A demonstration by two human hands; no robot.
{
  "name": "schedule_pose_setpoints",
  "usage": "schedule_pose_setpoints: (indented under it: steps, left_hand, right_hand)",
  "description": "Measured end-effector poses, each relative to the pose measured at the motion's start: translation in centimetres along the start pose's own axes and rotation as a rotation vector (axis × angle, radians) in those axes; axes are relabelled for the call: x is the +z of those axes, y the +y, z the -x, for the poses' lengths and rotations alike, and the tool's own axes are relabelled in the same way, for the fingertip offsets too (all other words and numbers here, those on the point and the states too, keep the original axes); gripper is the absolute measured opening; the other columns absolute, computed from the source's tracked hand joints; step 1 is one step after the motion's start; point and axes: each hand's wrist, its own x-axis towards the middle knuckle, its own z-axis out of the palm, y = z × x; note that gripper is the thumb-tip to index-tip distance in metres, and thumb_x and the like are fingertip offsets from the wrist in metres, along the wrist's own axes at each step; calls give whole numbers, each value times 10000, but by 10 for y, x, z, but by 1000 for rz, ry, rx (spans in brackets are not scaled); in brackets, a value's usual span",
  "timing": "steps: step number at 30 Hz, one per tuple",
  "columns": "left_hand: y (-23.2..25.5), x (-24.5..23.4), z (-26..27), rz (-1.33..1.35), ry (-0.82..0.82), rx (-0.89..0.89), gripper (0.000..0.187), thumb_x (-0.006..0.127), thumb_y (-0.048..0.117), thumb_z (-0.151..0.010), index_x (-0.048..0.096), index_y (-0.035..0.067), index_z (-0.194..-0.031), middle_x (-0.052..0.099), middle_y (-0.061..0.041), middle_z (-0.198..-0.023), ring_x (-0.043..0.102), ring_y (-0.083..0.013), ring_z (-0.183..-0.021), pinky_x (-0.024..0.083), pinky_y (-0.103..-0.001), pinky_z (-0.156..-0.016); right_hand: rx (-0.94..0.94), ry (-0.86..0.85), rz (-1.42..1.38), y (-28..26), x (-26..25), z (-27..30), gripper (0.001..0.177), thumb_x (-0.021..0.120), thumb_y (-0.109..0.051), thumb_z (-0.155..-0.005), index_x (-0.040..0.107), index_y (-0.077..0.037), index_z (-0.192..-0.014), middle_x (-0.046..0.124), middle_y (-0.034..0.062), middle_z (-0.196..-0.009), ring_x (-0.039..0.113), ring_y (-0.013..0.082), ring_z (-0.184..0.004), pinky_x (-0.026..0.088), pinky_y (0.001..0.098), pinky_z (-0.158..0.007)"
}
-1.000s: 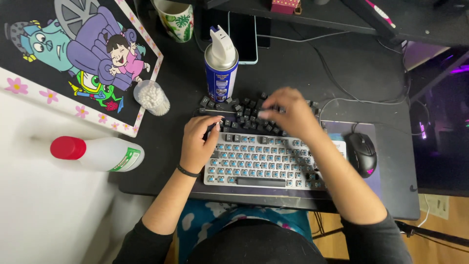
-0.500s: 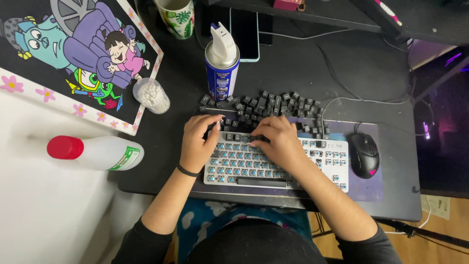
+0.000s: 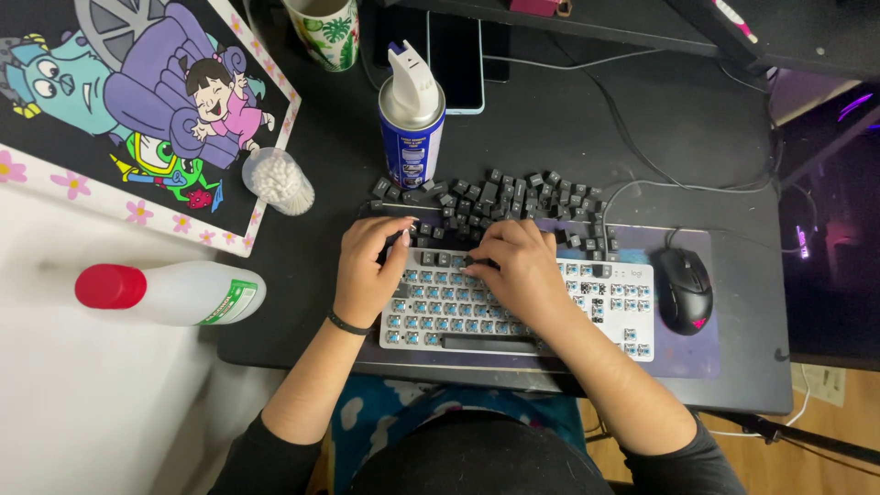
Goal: Assembling a mechanical keyboard by manually pressing keycaps onto the switches.
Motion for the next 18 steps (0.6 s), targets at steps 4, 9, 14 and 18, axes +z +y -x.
schedule_pose_setpoints:
  steps: [4,9,14,18]
  left_hand:
    - [1,0,0,2,0,-31,211,673,14,-982,755,80,-1165,757,-70,-1090,695,-307,-1054,509,-400,-927]
    - [0,1,0,-4,0,-35,212,677,20,-984,756,87,-1169,758,-60,-1098,693,-294,-1066,496,-387,-941]
    - [1,0,0,-16,-4,-52,210,682,32,-988,750,99,-1175,757,-52,-1094,690,-287,-1066,490,-387,-942]
    - [-1,1,1,-27,-4,-40,208,685,34,-986,750,103,-1171,756,-44,-1088,692,-280,-1059,488,-383,-942]
  right_hand:
    - [12,-16,-8,2,2,-2,184,900,-288,-792,809,-186,-916,677,-34,-1000,611,200,-1007,393,359,-795]
    - [31,-45,2,9,9,-2,197,906,-314,-777,813,-204,-913,663,-43,-1002,611,202,-1034,384,369,-820]
    - [64,-86,33,9,8,-4,224,911,-358,-739,809,-238,-899,677,-52,-1007,622,207,-1044,393,383,-843]
    - [99,-87,-24,8,3,-4,216,911,-344,-762,817,-228,-918,683,-41,-1005,632,215,-1054,401,387,-859]
